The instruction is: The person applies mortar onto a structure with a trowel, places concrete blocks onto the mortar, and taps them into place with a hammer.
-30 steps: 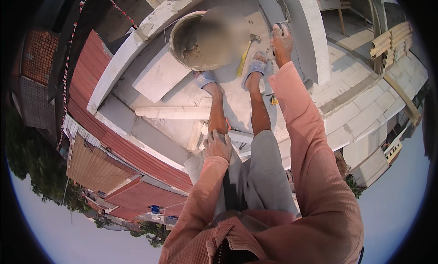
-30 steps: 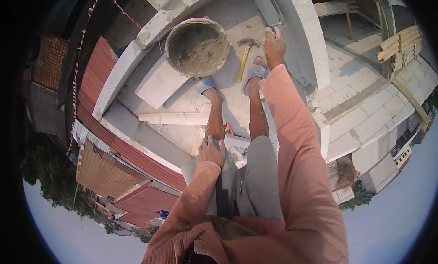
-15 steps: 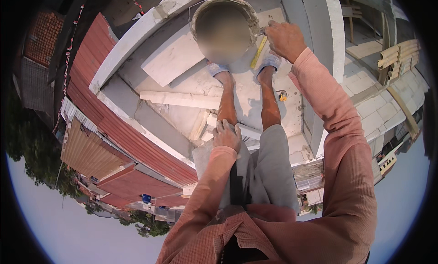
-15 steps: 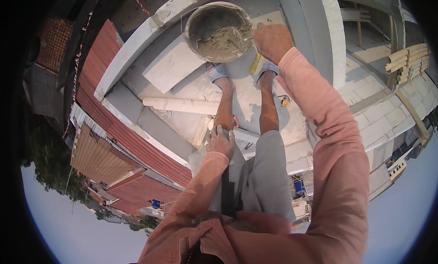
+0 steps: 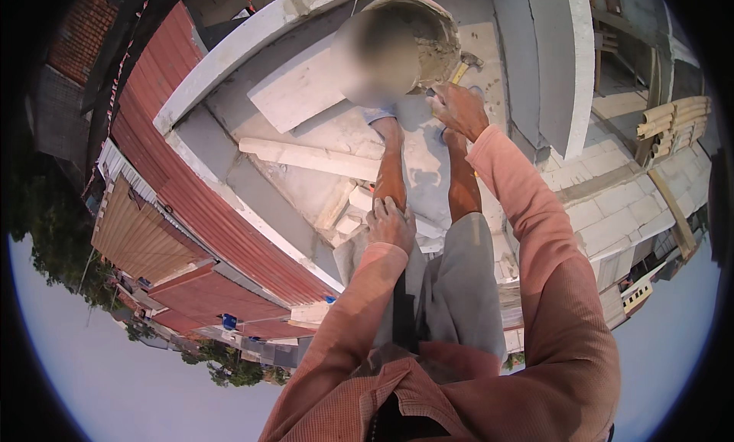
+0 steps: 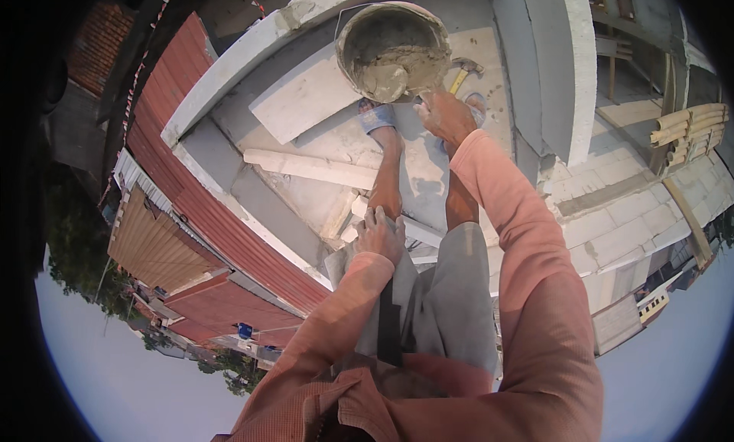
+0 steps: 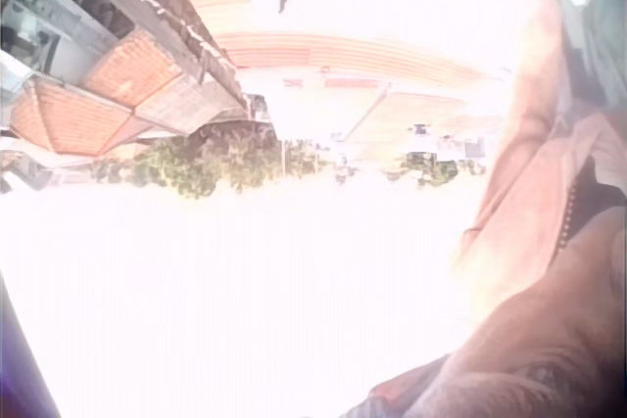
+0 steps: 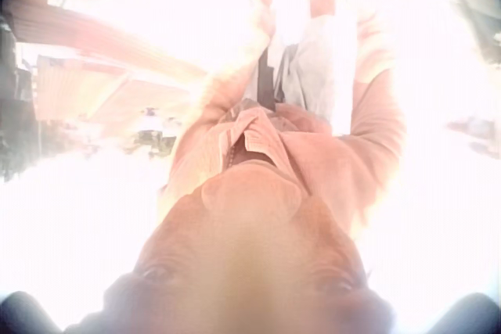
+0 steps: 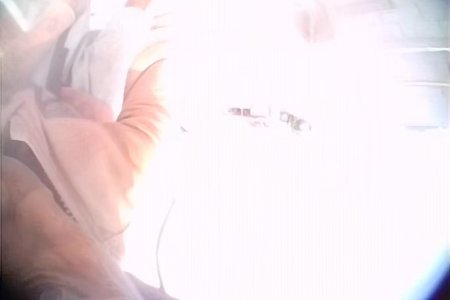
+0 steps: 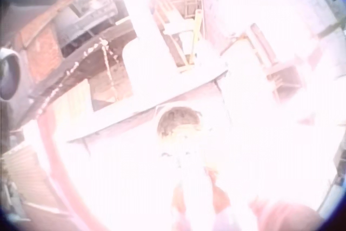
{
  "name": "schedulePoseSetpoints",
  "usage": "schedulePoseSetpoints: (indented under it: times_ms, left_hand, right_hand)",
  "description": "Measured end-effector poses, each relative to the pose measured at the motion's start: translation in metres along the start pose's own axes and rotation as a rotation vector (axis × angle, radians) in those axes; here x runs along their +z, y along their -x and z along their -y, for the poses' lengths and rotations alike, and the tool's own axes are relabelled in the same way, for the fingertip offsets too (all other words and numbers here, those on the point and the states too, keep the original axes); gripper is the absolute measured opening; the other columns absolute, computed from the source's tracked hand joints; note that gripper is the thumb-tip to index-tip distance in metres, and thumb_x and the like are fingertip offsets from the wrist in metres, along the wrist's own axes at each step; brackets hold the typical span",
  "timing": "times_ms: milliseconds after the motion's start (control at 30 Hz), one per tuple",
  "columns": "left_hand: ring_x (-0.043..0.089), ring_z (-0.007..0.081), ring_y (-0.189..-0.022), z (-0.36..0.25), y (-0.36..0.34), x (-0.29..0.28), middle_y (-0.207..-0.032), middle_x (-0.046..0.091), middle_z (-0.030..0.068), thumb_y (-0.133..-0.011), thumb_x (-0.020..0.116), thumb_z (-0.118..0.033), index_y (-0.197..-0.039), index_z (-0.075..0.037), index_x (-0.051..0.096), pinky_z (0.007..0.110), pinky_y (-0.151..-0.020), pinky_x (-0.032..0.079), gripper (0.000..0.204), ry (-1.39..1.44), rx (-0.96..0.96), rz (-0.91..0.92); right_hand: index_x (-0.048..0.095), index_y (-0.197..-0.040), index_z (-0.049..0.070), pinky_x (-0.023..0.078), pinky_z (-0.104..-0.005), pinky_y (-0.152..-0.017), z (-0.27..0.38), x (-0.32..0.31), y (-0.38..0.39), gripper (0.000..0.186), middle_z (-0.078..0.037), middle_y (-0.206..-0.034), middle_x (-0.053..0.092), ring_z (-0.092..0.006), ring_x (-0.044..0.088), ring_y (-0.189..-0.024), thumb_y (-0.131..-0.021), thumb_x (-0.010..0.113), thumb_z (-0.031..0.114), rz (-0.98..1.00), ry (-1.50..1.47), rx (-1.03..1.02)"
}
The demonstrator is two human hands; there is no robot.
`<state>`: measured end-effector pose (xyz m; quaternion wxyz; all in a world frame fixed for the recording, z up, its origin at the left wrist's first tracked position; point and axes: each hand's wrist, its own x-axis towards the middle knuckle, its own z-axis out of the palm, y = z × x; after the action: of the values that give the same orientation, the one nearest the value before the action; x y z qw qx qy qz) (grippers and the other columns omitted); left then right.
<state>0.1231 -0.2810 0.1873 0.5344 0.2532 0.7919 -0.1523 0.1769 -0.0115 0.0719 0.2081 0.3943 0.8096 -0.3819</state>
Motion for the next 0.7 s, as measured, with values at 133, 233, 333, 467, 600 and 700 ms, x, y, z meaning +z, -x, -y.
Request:
schedulePoseSetpoints:
  times_ms: [133,233,333,467,600,700]
  left_hand:
    - [0.043,0.0439,-0.139,-0.02,0.002,-0.003,-0.153,0.044,0.0202,-0.1,0.055,-0.048,-0.149,-0.002,0.045,0.055,-0.109,0.045,0.068,-0.026,-0.011,0.06]
    - [0.04,0.0441,-0.142,-0.02,0.004,0.005,-0.155,0.043,0.0199,-0.1,0.054,-0.049,-0.151,-0.002,0.044,0.055,-0.112,0.042,0.07,-0.037,-0.014,0.069]
    - [0.039,0.0428,-0.143,-0.01,0.006,0.011,-0.155,0.042,0.0208,-0.1,0.054,-0.05,-0.151,-0.002,0.044,0.054,-0.114,0.039,0.071,-0.002,0.035,0.015]
    - [0.043,0.0447,-0.139,-0.01,0.009,0.015,-0.154,0.043,0.024,-0.1,0.056,-0.05,-0.15,-0.002,0.045,0.053,-0.115,0.038,0.071,-0.013,0.127,-0.01]
    - [0.049,0.0453,-0.133,-0.018,0.007,-0.018,-0.146,0.05,0.0261,-0.1,0.061,-0.041,-0.146,0.0,0.049,0.049,-0.112,0.041,0.063,0.143,0.182,-0.051]
    - [0.053,0.0444,-0.129,-0.024,0.003,-0.028,-0.14,0.054,0.0267,-0.101,0.063,-0.036,-0.144,0.0,0.051,0.047,-0.109,0.043,0.058,0.198,0.179,-0.05]
  right_hand:
    - [0.067,-0.104,-0.002,0.052,-0.0448,-0.08,-0.043,0.051,0.015,0.047,-0.02,-0.091,0.071,-0.0325,0.071,-0.088,-0.089,0.074,0.042,-0.297,-0.585,0.061]
    - [0.067,-0.104,-0.002,0.051,-0.0355,-0.078,-0.062,0.059,0.023,0.052,-0.015,-0.088,0.068,-0.0204,0.063,-0.081,-0.087,0.079,0.046,-0.113,-0.544,0.306]
    - [0.066,-0.105,-0.001,0.049,-0.0303,-0.075,-0.069,0.057,0.021,0.049,-0.009,-0.085,0.065,-0.0158,0.055,-0.078,-0.087,0.081,0.042,-0.405,-0.74,0.247]
    - [0.067,-0.109,0.0,0.047,-0.0282,-0.068,-0.147,0.055,-0.013,0.048,-0.004,-0.083,0.066,-0.0116,0.055,-0.072,-0.09,0.079,0.043,-0.561,-1.071,0.333]
    - [0.067,-0.104,0.002,0.045,-0.0263,-0.059,-0.206,0.032,-0.074,0.044,-0.002,-0.079,0.063,-0.0088,0.052,-0.064,-0.091,0.079,0.043,-0.676,-1.145,0.348]
    - [0.065,-0.095,0.004,0.041,-0.0259,-0.051,-0.246,0.023,-0.092,0.041,0.0,-0.071,0.057,-0.0073,0.049,-0.056,-0.091,0.079,0.042,-0.766,-1.157,0.217]
